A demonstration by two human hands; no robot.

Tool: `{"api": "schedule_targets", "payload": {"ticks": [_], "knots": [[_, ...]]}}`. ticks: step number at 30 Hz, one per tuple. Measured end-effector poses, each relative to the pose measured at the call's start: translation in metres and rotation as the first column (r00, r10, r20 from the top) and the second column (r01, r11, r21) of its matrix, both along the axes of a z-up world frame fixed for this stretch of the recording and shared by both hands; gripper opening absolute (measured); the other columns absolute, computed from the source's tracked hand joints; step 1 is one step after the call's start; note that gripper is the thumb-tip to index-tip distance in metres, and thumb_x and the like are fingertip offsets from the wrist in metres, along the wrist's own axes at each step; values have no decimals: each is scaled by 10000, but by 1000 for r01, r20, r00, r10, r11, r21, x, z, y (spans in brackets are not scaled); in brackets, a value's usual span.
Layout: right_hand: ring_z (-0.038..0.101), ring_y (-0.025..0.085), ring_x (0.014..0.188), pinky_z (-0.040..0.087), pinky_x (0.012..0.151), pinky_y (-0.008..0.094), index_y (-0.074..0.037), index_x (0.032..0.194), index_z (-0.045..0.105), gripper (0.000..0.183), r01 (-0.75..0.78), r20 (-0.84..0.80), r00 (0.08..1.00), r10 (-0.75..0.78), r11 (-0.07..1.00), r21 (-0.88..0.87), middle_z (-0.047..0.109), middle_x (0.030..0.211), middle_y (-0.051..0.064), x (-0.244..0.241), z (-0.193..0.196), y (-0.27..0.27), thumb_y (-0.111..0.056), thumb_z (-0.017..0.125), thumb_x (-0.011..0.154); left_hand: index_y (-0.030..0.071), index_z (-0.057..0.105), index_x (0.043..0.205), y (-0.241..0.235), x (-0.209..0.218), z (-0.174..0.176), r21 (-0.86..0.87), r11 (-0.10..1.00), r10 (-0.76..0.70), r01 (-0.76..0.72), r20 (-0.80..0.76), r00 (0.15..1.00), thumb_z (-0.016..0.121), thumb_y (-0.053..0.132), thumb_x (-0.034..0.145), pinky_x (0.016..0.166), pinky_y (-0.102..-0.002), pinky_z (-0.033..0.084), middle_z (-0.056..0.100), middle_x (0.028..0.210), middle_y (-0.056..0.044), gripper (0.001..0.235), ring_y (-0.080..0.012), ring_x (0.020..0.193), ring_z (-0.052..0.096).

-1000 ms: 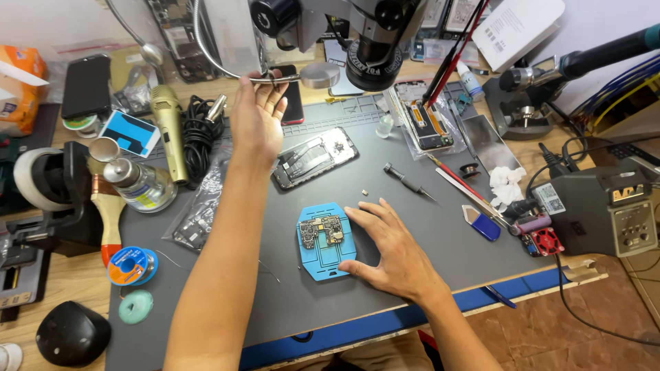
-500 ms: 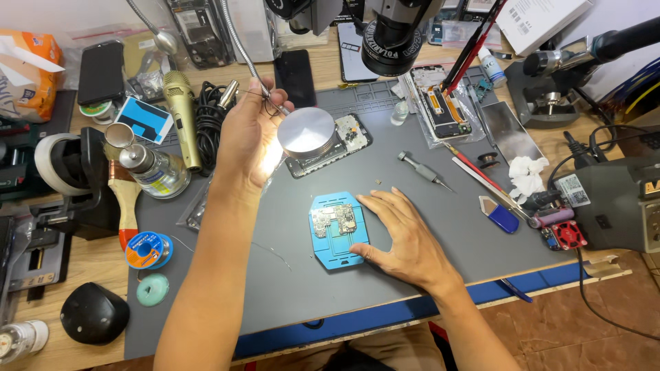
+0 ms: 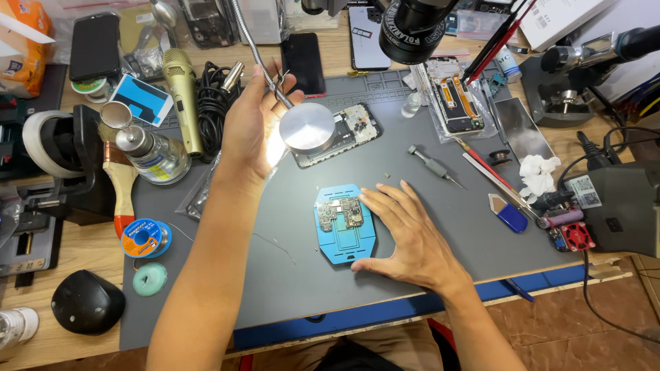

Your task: The person removes a smartphone motherboard from a plastic bag and places it on a blue holder. They then use a pen-like tool to apply a substance to specific areas of the motherboard while adjusting a microscope and a lamp for better visibility.

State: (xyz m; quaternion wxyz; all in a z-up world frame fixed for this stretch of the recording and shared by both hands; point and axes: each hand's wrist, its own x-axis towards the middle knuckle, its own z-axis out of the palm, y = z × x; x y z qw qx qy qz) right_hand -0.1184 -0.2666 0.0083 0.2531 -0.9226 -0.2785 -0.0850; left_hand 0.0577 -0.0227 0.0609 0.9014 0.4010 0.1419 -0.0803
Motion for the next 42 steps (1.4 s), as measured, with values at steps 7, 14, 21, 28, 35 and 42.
{"api": "schedule_targets", "payload": {"ticks": [7, 14, 21, 28, 35, 42], "knots": [[414, 328, 1506, 192, 1311, 584, -65, 1563, 414, 1067, 0, 0, 1000, 0, 999, -53, 475, 1626, 80, 2, 2, 8, -605, 869, 764, 54, 508, 1525, 15, -21, 12, 178, 978, -128, 112, 77, 989, 467, 344, 981, 1113, -485, 493, 606, 1550, -208, 618, -329, 1328, 692], [452, 359, 1495, 221, 1293, 633, -48, 1525, 455, 1009, -2, 104, 995, 7, 999, -45, 513, 1596, 115, 11, -7, 11, -640, 829, 799, 115, 570, 1383, 37, -33, -34, 606, 772, -15, -193, 321, 947, 530, 135, 966, 865, -298, 591, 565, 1470, -189, 419, -227, 1058, 764], [737, 174, 818, 568, 747, 305, -72, 1225, 676, 210, 116, 298, 920, -256, 902, 416, 780, 963, 12, -3, -25, -8, 9, 676, 1031, 24, 661, 1161, 47, -59, -38, 586, 696, 102, -415, 490, 865, 792, 0, 1069, 593, -223, 473, 665, 881, -92, 162, -120, 602, 580], [544, 86, 479, 385, 434, 241, -121, 797, 462, 362, 175, 243, 910, -335, 845, 505, 645, 615, -1, -5, -36, -8, -224, 763, 971, 64, 757, 1022, 49, -77, -64, 825, 355, -62, -439, 490, 870, 719, 80, 1125, 835, -242, 522, 757, 1014, -10, 111, -88, 944, 681], [685, 144, 757, 550, 682, 266, -110, 1129, 668, 79, 212, 188, 909, -372, 801, 560, 704, 888, 1, -3, -35, -13, -91, 611, 1077, 91, 657, 875, 54, -74, -79, 946, 37, -224, -322, 321, 920, 765, 180, 1098, 775, -332, 439, 616, 778, 19, 263, -117, 770, 534], [248, 144, 528, 235, 465, 327, -113, 718, 343, 469, 307, 202, 862, -466, 795, 523, 290, 596, -22, -1, -40, -12, -274, 593, 1081, 76, 314, 680, 35, -92, -64, 935, 25, -324, -354, 343, 882, 589, 240, 1235, 628, -386, 252, 281, 619, 7, 640, -139, 652, 265]]}}
